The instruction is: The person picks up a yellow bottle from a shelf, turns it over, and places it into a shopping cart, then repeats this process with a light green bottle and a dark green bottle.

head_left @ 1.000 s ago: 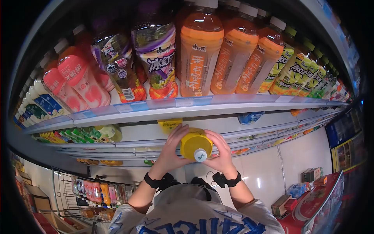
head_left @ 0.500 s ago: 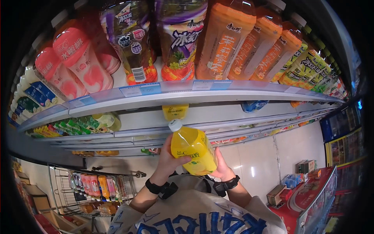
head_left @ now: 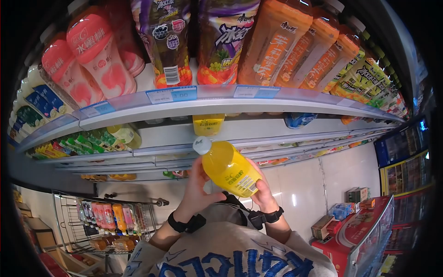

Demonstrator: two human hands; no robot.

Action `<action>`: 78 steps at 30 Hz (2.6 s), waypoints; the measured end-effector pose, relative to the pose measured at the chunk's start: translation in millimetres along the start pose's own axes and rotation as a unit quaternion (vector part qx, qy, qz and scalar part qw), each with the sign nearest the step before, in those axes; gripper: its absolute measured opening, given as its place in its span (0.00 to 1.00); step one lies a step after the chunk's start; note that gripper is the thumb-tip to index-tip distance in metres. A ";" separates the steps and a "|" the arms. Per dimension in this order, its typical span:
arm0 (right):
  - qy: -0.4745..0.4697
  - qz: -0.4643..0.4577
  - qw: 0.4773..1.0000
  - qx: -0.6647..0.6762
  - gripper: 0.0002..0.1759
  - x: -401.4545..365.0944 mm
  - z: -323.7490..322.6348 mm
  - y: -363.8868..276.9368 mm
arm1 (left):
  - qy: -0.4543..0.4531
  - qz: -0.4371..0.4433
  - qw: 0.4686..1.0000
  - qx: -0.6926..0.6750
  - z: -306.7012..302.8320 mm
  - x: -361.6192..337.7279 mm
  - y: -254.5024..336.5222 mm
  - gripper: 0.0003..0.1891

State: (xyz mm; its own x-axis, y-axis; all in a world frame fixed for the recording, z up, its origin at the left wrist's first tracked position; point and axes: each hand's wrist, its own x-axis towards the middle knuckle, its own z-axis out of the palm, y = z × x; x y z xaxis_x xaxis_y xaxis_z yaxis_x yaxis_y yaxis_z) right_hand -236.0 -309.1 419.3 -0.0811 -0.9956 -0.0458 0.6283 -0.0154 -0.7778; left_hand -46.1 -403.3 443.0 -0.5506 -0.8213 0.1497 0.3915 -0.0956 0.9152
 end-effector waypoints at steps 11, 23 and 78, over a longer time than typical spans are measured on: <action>-0.143 0.186 0.907 0.349 0.51 3.3 9.7 12.5 | -0.033 -0.022 0.999 -0.022 -21.1 -5.5 9.7 0.47; -0.106 0.068 0.984 0.126 0.56 0.7 -21.4 12.7 | -0.007 -0.032 0.999 0.005 -28.9 -0.6 11.2 0.53; -0.072 -0.026 0.995 0.060 0.52 25.6 -4.3 21.9 | 0.012 -0.022 0.995 -0.101 -33.7 -6.0 -3.8 0.41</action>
State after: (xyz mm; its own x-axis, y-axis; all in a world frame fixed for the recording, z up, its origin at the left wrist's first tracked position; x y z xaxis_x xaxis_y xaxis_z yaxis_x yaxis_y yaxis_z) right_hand -227.6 -334.6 398.4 -0.0093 -0.9960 0.0888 0.7151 -0.0687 -0.6956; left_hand -19.5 -417.0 426.0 -0.5537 -0.8266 0.1008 0.5087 -0.2399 0.8269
